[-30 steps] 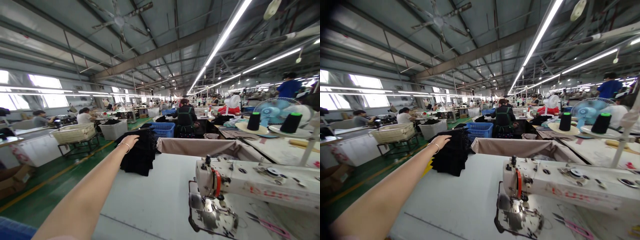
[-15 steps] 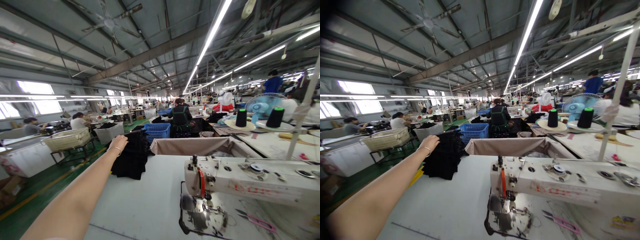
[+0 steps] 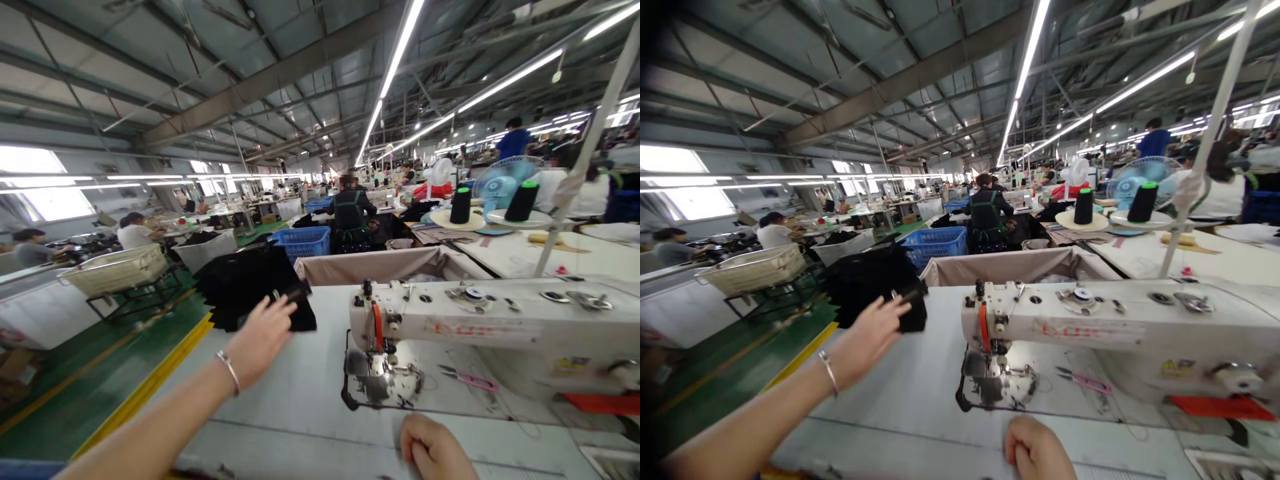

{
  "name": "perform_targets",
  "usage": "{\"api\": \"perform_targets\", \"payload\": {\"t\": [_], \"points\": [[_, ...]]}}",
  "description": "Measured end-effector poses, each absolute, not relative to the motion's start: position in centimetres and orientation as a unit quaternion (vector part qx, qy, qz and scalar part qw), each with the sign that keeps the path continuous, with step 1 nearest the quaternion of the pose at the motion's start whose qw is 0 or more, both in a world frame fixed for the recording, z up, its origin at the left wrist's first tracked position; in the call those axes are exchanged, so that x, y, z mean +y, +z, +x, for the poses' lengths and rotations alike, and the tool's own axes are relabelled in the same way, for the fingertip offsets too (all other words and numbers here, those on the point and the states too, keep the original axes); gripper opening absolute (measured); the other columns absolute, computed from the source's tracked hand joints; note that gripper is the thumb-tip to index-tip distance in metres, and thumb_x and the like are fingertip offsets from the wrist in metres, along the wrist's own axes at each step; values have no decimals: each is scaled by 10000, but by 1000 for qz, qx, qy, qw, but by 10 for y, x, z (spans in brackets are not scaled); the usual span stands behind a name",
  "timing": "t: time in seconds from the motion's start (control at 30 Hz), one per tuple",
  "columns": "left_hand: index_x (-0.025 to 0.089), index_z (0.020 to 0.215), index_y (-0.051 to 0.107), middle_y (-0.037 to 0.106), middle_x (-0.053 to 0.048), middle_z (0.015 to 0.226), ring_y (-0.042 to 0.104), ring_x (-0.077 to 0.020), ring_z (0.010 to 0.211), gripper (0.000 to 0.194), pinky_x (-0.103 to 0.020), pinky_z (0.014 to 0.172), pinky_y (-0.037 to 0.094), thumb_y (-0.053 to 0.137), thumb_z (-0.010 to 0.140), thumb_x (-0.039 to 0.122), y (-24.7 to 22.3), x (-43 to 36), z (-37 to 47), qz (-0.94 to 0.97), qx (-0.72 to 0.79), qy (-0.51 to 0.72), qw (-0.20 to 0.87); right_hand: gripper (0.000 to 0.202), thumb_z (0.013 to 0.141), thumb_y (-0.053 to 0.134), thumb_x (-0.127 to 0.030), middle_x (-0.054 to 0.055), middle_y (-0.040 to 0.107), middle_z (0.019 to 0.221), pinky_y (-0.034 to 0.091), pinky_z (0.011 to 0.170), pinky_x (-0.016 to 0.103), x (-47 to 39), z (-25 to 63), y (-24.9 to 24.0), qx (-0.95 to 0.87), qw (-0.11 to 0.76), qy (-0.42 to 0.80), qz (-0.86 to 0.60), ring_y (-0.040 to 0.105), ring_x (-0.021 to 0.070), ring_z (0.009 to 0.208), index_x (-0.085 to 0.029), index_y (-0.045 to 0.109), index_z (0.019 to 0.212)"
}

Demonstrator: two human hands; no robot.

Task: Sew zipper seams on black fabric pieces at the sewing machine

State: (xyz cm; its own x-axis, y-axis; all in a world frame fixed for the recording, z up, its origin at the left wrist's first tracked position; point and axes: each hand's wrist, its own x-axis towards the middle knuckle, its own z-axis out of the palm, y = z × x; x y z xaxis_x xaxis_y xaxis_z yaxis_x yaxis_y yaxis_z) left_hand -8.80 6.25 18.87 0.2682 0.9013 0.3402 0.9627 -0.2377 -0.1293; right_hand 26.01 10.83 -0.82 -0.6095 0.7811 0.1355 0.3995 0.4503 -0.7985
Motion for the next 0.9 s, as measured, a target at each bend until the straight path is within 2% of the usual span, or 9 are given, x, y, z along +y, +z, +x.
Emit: {"api": "perform_targets", "payload": {"t": [0.07, 0.13, 0.17, 0.23, 0.33, 0.43, 0.5, 0.63, 0.9], "points": [[245, 1223, 587, 432, -71, 1482, 305, -298, 1419, 389, -589, 1166, 181, 492, 940, 494, 118, 26, -64, -810, -582, -64, 22, 211, 633, 361, -86, 8, 610, 672, 411, 689, 263, 104, 260, -1, -811, 259, 378, -364, 578, 160, 708, -191, 540, 599], [303, 1445, 385, 382, -83, 1512, 316, -315, 1411, 582, -592, 1136, 254, 495, 924, 540, 64, -2, -52, -799, -596, -60, -57, 208, 647, 359, -100, 10, 610, 677, 399, 701, 268, 101, 260, 6, -808, 260, 381, -365, 572, 164, 720, -191, 543, 610], [326, 1475, 328, 370, -78, 1519, 318, -321, 1408, 632, -600, 1142, 232, 513, 912, 546, 46, -10, -49, -788, -607, -70, -70, 204, 652, 361, -104, 9, 607, 675, 396, 704, 269, 100, 260, 8, -807, 260, 383, -366, 568, 164, 720, -191, 541, 610], [343, 1451, 376, 445, -58, 1470, 381, -299, 1367, 541, -574, 1149, 238, 490, 941, 482, 26, -14, -49, -761, -636, -101, -74, 199, 659, 364, -108, 7, 601, 671, 393, 705, 269, 99, 260, 11, -804, 263, 385, -369, 562, 163, 716, -192, 538, 609], [256, 1368, 499, 557, -80, 1338, 475, -268, 1259, 421, -498, 1104, 334, 465, 963, 368, 24, 2, -51, -725, -671, -142, -58, 196, 667, 367, -112, 5, 595, 662, 393, 705, 271, 100, 262, 12, -802, 268, 384, -371, 559, 163, 709, -191, 537, 607], [201, 1433, 401, 634, -74, 1080, 577, -229, 1017, 548, -416, 951, 453, 538, 916, 318, 31, 28, -54, -701, -692, -166, -47, 195, 669, 369, -114, 5, 595, 663, 397, 706, 272, 99, 263, 12, -801, 269, 380, -377, 559, 163, 705, -190, 538, 607], [207, 1412, 440, 612, -48, 943, 580, -210, 884, 589, -373, 859, 478, 608, 869, 361, 32, 41, -55, -696, -696, -171, -49, 196, 665, 366, -113, 6, 594, 666, 401, 702, 271, 98, 264, 13, -799, 266, 380, -383, 560, 161, 701, -189, 539, 610], [238, 1215, 635, 564, -78, 1078, 530, -258, 1029, 490, -414, 941, 430, 709, 778, 447, 30, 47, -55, -702, -689, -174, -50, 197, 661, 365, -110, 6, 586, 655, 405, 688, 268, 96, 265, 16, -794, 260, 380, -396, 556, 159, 684, -189, 536, 604], [258, 1240, 611, 558, -78, 1183, 495, -276, 1110, 461, -452, 961, 407, 674, 795, 360, 35, 41, -58, -723, -668, -162, -76, 198, 645, 374, -77, 6, 584, 645, 397, 685, 263, 91, 261, 16, -799, 263, 361, -403, 551, 149, 683, -183, 528, 581]]}}
